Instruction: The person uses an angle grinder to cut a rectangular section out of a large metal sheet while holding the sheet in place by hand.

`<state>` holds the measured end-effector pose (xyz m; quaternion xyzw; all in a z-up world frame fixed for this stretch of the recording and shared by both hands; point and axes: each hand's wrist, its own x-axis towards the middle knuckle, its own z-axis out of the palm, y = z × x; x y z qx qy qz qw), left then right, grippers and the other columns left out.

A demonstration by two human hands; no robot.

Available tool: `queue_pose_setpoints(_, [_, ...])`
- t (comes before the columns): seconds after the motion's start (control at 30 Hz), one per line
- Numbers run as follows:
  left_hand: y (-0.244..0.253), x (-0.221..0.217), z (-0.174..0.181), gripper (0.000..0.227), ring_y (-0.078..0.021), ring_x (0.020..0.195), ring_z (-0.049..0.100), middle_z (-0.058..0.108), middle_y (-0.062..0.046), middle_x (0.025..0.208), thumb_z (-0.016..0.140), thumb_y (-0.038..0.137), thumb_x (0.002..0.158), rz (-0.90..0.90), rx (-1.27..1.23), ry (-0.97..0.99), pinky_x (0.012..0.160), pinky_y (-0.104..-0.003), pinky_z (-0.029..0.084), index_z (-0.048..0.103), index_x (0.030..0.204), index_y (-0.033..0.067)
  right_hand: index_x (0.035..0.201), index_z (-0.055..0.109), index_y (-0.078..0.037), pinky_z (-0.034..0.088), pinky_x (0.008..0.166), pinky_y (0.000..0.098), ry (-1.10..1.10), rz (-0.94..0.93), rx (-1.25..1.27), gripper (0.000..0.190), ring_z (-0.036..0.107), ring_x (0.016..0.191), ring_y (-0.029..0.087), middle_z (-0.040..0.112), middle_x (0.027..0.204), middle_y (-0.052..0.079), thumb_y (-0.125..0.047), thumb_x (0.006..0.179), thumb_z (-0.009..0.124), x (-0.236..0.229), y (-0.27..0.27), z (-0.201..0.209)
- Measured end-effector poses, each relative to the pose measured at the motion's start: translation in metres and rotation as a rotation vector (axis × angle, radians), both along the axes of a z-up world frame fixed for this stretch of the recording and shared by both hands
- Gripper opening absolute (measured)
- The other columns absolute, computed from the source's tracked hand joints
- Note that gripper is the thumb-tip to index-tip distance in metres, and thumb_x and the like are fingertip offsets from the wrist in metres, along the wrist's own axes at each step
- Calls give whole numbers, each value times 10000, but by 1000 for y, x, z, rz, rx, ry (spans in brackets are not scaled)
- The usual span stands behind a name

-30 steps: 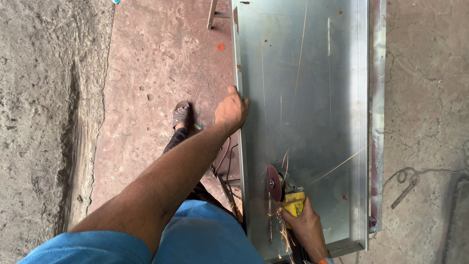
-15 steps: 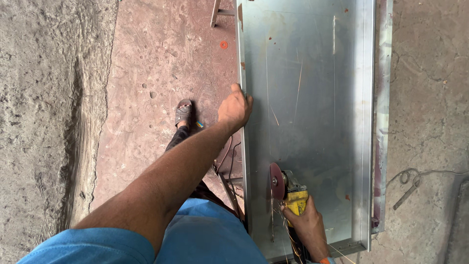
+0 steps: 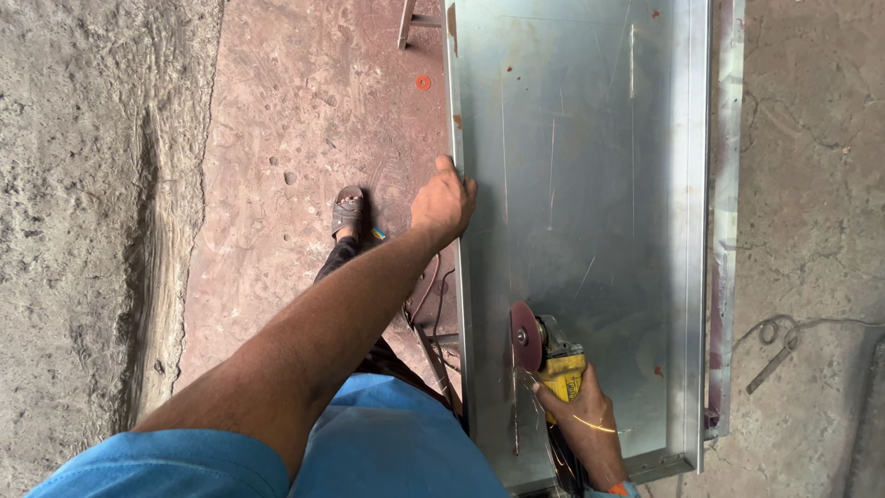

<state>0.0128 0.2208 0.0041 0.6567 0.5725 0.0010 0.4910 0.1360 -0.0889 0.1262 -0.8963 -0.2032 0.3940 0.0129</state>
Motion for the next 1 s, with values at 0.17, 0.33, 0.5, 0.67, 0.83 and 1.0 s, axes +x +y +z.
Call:
queue_pose_setpoints(0.17, [-1, -3, 3, 377, -465, 948, 718, 686, -324, 1011, 474, 358, 1052, 51, 14, -34, 831, -513, 592, 365, 1144, 10, 1168, 566, -65, 622, 760, 415, -20, 35, 54, 599, 790, 871, 274, 765, 990, 156, -397, 742, 824, 1, 0, 0])
queue_pose_setpoints(0.33, [-2, -3, 0, 380, -469, 939, 719, 692, -323, 1004, 470, 355, 1042, 52, 39, -49, 826, -523, 593, 358, 1148, 8, 1177, 553, -68, 652, 748, 435, -9, 21, 45, 600, 802, 871, 292, 762, 996, 168, -398, 746, 809, 4, 1, -3])
queue_pose_setpoints(0.5, [-1, -3, 0, 384, -474, 937, 718, 684, -329, 1019, 459, 357, 1042, 42, 28, -42, 827, -524, 600, 349, 1158, 7, 1223, 542, -84, 646, 762, 428, -17, 27, 37, 633, 793, 880, 293, 757, 1017, 173, -379, 737, 819, 4, 9, -3])
queue_pose_setpoints(0.67, [-1, -4, 2, 371, -487, 966, 702, 687, -327, 1033, 469, 353, 1034, 62, 27, -52, 870, -549, 565, 370, 1146, 13, 1218, 567, -85, 644, 773, 425, 20, 10, 77, 624, 797, 890, 277, 766, 1032, 156, -388, 734, 819, 4, 11, 4])
queue_pose_setpoints(0.83, [-1, -3, 0, 365, -490, 964, 701, 682, -331, 1035, 463, 351, 1034, 69, 11, -53, 870, -555, 558, 367, 1153, 19, 1247, 557, -101, 626, 787, 429, -2, -12, 59, 648, 788, 895, 276, 770, 1023, 169, -373, 728, 832, 3, 13, 4])
queue_pose_setpoints(1.0, [-4, -1, -7, 434, -482, 972, 716, 683, -333, 1035, 454, 382, 1036, 26, 48, -43, 840, -536, 602, 340, 1169, -15, 1197, 583, -84, 620, 786, 431, -24, 5, 0, 601, 794, 900, 280, 780, 1018, 163, -391, 742, 828, 4, 13, 2])
